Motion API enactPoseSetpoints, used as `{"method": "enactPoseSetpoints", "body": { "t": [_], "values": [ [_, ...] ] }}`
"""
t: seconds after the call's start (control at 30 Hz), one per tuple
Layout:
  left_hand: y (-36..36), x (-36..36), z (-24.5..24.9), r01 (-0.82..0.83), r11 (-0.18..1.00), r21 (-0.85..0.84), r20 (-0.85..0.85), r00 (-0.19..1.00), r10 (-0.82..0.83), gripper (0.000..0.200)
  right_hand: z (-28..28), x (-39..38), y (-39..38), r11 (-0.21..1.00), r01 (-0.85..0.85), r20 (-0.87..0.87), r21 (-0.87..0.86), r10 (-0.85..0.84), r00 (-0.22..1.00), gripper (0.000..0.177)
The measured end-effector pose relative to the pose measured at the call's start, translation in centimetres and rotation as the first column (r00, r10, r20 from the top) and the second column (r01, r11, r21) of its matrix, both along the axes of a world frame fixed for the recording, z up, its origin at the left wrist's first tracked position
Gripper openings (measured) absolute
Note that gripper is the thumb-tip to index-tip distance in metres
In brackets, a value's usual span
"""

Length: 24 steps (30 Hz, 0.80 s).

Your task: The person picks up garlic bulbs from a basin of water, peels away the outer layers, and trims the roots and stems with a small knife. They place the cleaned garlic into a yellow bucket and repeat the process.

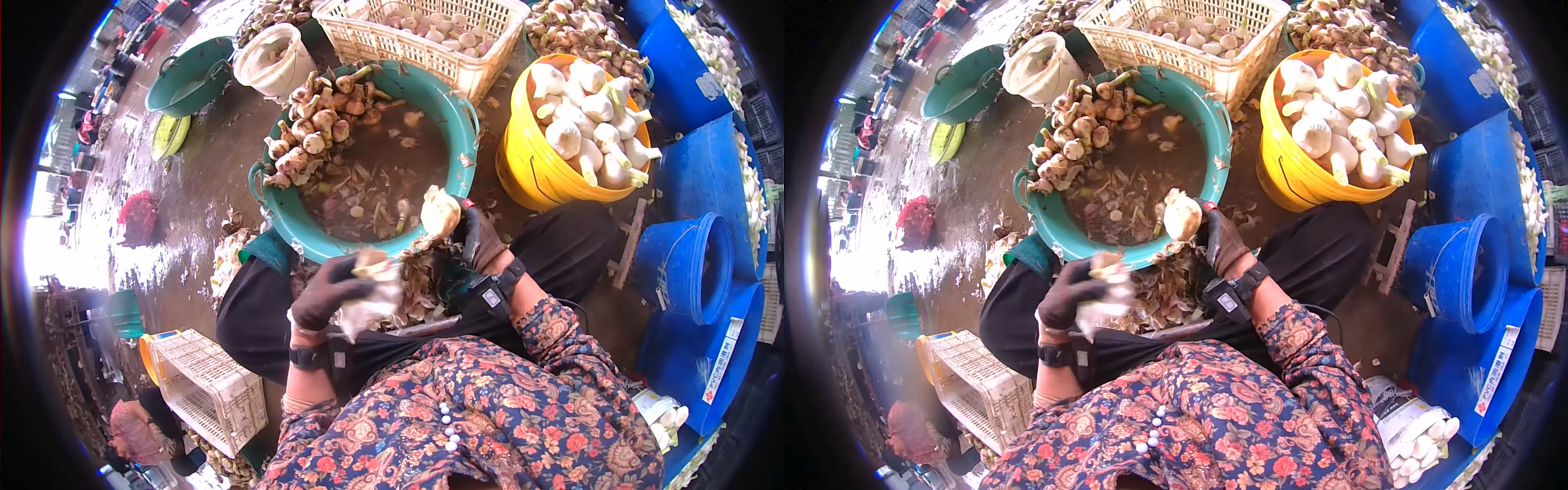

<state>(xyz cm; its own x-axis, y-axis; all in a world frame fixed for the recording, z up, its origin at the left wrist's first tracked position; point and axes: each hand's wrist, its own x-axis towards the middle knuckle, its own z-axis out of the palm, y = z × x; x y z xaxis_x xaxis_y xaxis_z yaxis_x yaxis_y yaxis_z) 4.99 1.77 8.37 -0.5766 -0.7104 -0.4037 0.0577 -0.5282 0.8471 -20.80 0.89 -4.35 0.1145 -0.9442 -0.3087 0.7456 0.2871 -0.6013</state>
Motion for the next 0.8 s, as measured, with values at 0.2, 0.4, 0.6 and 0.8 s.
{"method": "enactPoseSetpoints", "body": {
  "t": [0.2,0.4,0.6,0.8],
  "values": [
    [-1.6,-5.9,-3.8,-0.227,0.908,-0.351,0.198,0.930,0.309,0.044,2.3,2.5,-0.5,0.987,0.114,-0.532,0.111,-0.038,0.846,0.018],
    [0.3,-4.7,-1.2,-0.033,0.992,-0.123,-0.018,0.999,0.031,0.014,-0.3,0.7,-0.3,0.996,0.094,-0.623,0.000,-0.073,0.778,0.023],
    [0.0,-5.7,-2.0,-0.176,0.884,-0.434,0.170,0.947,0.272,0.021,2.9,2.1,-0.6,0.948,0.231,-0.402,0.219,-0.128,0.907,0.022],
    [-0.8,-7.3,-2.8,-0.123,0.908,-0.401,0.412,0.861,0.299,0.027,6.0,2.9,0.6,0.962,0.258,-0.784,-0.089,-0.227,0.578,0.029]
  ]
}}
